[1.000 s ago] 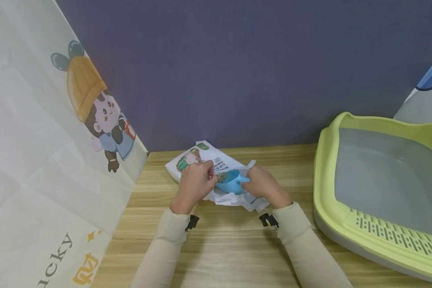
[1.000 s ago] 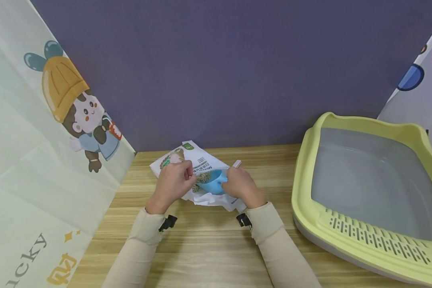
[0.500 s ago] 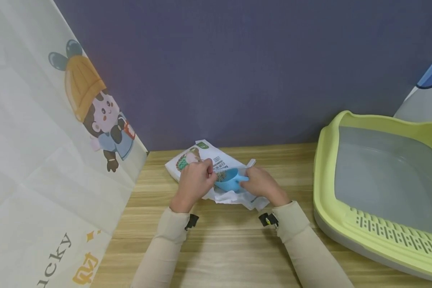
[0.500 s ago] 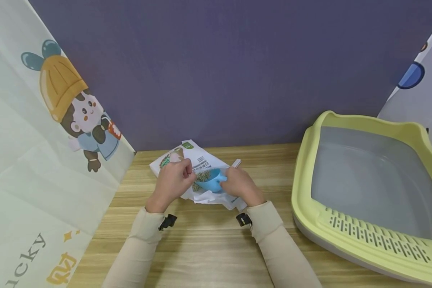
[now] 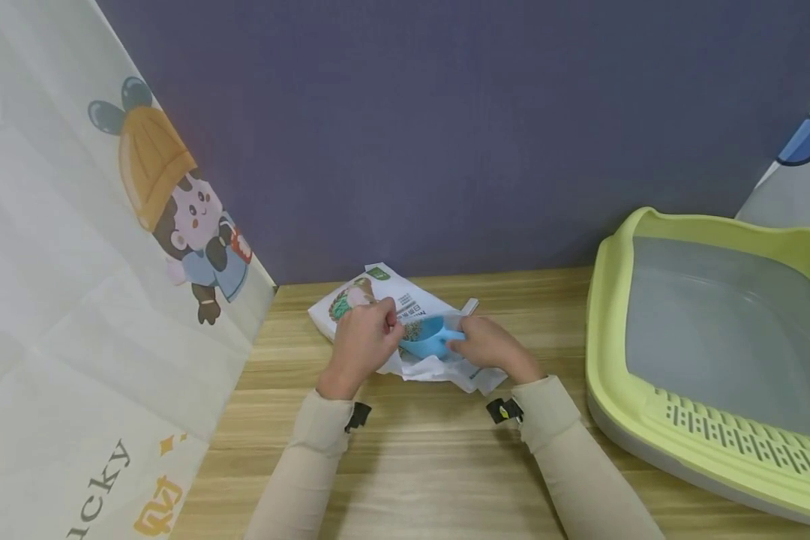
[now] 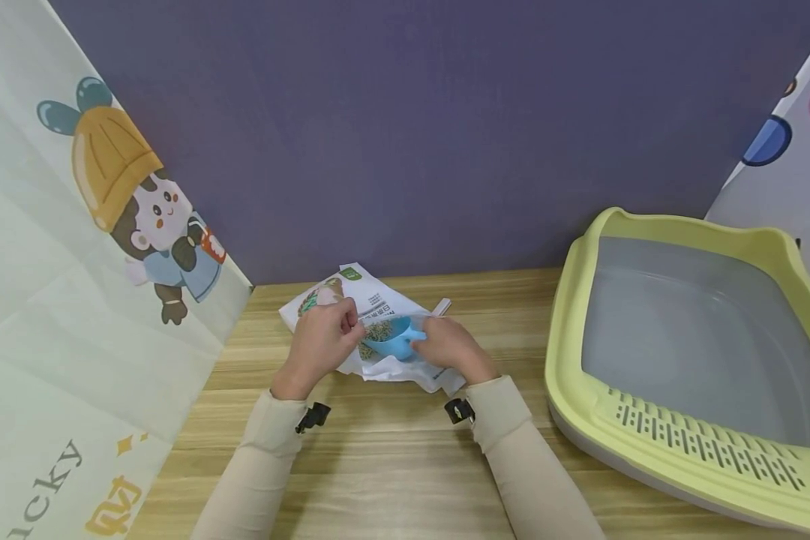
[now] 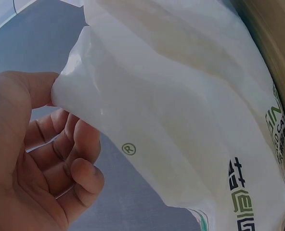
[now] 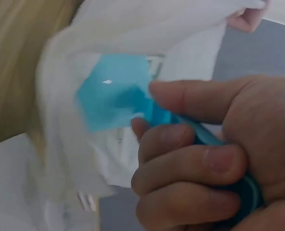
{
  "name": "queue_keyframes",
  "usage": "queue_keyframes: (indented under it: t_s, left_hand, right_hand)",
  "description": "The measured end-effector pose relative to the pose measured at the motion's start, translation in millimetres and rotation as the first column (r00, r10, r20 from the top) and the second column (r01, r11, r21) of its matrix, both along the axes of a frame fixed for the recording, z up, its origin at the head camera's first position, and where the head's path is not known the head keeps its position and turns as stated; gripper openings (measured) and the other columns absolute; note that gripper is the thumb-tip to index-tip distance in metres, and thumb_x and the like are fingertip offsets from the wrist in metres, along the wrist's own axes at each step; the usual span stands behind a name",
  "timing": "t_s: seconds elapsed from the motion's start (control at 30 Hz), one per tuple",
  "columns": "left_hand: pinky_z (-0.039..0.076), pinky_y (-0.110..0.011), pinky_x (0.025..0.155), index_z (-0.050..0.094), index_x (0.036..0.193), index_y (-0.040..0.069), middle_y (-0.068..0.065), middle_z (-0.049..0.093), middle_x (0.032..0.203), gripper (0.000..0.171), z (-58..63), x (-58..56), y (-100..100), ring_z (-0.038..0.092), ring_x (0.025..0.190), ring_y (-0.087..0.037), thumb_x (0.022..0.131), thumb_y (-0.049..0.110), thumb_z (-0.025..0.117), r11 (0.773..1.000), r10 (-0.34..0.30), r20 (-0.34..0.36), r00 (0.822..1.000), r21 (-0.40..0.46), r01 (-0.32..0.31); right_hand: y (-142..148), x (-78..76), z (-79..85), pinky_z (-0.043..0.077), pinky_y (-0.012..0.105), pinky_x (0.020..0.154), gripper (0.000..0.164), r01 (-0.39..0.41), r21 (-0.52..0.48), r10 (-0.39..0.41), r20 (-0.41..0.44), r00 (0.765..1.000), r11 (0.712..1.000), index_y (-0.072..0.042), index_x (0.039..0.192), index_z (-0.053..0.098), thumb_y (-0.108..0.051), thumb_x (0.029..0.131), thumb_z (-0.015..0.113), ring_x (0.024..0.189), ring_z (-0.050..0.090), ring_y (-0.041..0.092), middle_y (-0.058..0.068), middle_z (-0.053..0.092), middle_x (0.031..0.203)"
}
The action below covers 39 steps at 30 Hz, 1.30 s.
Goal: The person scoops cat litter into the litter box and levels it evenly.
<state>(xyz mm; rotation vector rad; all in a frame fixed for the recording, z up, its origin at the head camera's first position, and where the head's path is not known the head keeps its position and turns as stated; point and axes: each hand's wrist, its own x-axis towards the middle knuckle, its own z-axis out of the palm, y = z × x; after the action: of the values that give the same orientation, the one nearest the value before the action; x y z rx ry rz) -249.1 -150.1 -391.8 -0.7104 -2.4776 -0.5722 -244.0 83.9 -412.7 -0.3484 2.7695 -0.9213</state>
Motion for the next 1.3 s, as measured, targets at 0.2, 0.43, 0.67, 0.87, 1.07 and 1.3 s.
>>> queue_keyframes:
  t_s: [0.2, 0.43, 0.67, 0.87, 1.07, 1.3]
  left_hand:
    - [0.033, -0.025, 0.046, 0.053, 0.070, 0.016, 0.005, 0.049, 0.053, 0.020, -1.2, -0.9, -1.5, 0.041, 0.047, -0.009, 0.081, 0.008, 0.067, 1.000, -0.003, -0.004, 1.000, 0.001, 0.003]
    - [0.032, -0.026, 0.046, 0.053, 0.070, 0.015, 0.005, 0.049, 0.054, 0.019, -0.7, -0.5, -2.8, 0.042, 0.047, -0.010, 0.081, 0.006, 0.067, 1.000, -0.006, -0.006, 1.000, 0.007, 0.006]
    - [0.032, -0.026, 0.046, 0.053, 0.069, 0.015, 0.005, 0.048, 0.053, 0.019, -1.2, -0.4, -4.2, 0.041, 0.047, -0.009, 0.081, 0.006, 0.066, 1.000, -0.007, 0.001, 1.000, 0.013, 0.007]
    - [0.032, -0.026, 0.045, 0.053, 0.069, 0.016, 0.006, 0.049, 0.054, 0.020, -0.8, -1.0, -4.9, 0.041, 0.047, -0.009, 0.081, 0.007, 0.067, 1.000, -0.003, -0.002, 1.000, 0.010, 0.003]
    - [0.031, -0.026, 0.046, 0.053, 0.070, 0.015, 0.005, 0.048, 0.054, 0.020, 0.1, -0.4, -5.5, 0.041, 0.047, -0.010, 0.082, 0.007, 0.066, 1.000, -0.002, 0.001, 1.000, 0.009, 0.002]
    - [0.032, -0.026, 0.046, 0.054, 0.070, 0.016, 0.005, 0.051, 0.055, 0.019, -1.4, -1.4, -6.3, 0.042, 0.047, -0.009, 0.082, 0.007, 0.066, 1.000, 0.005, 0.005, 1.000, 0.008, -0.005]
  right_hand:
    - [0.4, -5.4, -10.7, 0.040, 0.029, 0.059, 0.020, -0.032, -0.020, 0.032, -0.007, 0.999, 0.999, -0.003, 0.100, 0.056, -0.023, 0.103, 0.057, 0.066, 0.047, 0.016, 0.004, 0.049, 0.078]
    - [2.2, -9.4, -17.3, 0.038, 0.028, 0.059, 0.020, -0.059, -0.060, 0.061, 0.025, 0.998, 0.996, -0.003, 0.101, 0.054, -0.023, 0.104, 0.055, 0.065, 0.043, 0.015, 0.003, 0.046, 0.076]
    - [3.5, -11.3, -24.3, 0.037, 0.029, 0.062, 0.025, -0.092, -0.040, 0.096, 0.115, 0.989, 0.995, -0.012, 0.086, 0.048, -0.026, 0.106, 0.051, 0.067, 0.041, 0.015, 0.001, 0.040, 0.075]
    - [2.8, -10.1, -24.7, 0.037, 0.027, 0.057, 0.034, -0.074, -0.003, 0.073, 0.157, 0.985, 0.997, -0.015, 0.076, 0.046, -0.029, 0.106, 0.050, 0.060, 0.040, 0.013, -0.001, 0.042, 0.068]
    - [4.4, -7.2, -22.8, 0.039, 0.027, 0.056, 0.031, -0.056, 0.094, 0.036, 0.207, 0.978, 0.994, -0.010, 0.083, 0.053, -0.031, 0.106, 0.049, 0.061, 0.044, 0.014, 0.002, 0.049, 0.072]
    - [6.0, -8.1, -27.7, 0.038, 0.026, 0.052, 0.033, -0.083, 0.136, 0.049, 0.234, 0.971, 0.987, -0.010, 0.077, 0.054, -0.027, 0.105, 0.050, 0.056, 0.044, 0.013, 0.002, 0.051, 0.068]
